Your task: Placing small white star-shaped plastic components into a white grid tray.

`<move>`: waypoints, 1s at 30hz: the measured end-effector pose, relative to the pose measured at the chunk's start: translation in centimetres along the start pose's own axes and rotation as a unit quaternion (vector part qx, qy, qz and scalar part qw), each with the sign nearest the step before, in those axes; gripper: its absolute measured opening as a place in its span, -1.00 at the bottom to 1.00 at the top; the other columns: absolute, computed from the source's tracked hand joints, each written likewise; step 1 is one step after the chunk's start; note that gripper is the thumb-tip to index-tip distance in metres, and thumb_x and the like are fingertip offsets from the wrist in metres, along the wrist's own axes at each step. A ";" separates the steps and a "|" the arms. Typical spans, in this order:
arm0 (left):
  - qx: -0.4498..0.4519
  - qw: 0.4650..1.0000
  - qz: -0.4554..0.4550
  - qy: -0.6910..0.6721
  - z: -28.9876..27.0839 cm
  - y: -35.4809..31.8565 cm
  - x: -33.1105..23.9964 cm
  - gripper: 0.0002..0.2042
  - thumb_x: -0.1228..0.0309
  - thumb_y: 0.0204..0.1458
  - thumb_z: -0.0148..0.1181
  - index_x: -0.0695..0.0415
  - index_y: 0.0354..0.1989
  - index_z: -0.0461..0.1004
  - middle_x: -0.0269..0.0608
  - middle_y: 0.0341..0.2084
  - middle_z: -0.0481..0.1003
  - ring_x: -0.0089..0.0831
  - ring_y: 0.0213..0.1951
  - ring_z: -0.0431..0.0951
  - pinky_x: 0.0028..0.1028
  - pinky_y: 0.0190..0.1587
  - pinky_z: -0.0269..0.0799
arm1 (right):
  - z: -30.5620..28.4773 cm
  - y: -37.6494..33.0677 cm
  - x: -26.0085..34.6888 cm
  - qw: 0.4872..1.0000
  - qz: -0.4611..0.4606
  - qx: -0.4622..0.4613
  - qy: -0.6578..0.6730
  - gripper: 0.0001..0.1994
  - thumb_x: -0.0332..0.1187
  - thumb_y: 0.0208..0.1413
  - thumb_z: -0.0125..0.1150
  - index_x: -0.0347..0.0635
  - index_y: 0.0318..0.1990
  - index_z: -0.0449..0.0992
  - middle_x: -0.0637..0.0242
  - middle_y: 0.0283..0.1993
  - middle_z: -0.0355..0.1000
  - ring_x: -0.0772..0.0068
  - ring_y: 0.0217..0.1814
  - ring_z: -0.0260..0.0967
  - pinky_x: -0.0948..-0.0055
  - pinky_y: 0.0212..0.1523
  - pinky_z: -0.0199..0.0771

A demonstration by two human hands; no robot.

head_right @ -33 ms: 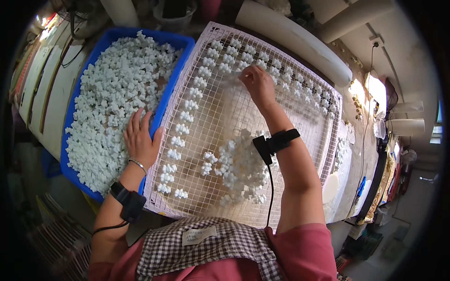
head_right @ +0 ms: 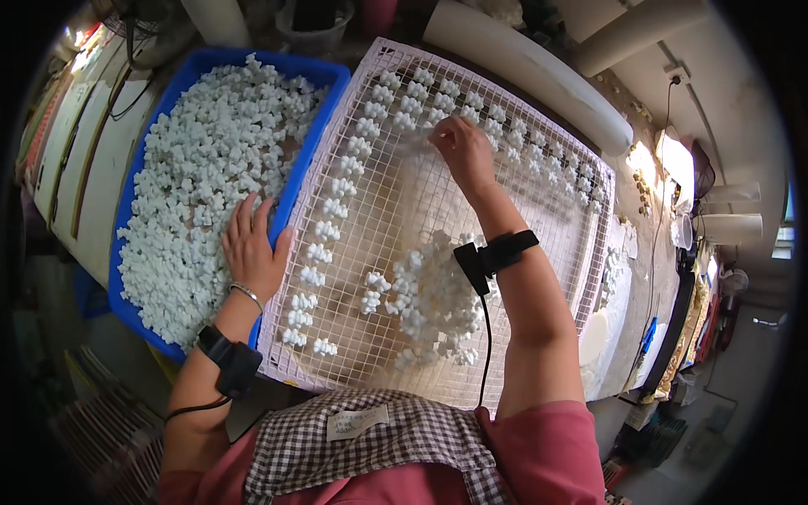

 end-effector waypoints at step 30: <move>-0.008 1.000 0.002 0.017 0.3 0.1 0.2 -0.53 0.10 0.06 0.01 0.05 0.12 0.25 -0.13 0.19 0.15 -0.10 0.23 0.07 -0.11 0.21 -0.08 | 0.6 -9.5 7.0 0.872 -0.114 0.471 -0.072 -0.73 -0.23 -0.09 0.31 -0.11 -0.23 0.50 0.33 -0.30 0.48 0.35 -0.16 0.42 0.36 -0.19 0.43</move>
Point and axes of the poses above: each hand's wrist, its own y-axis towards the middle knuckle, its own z-axis out of the palm, x = y × z, the point moved 7 cm from there along y, towards the middle knuckle
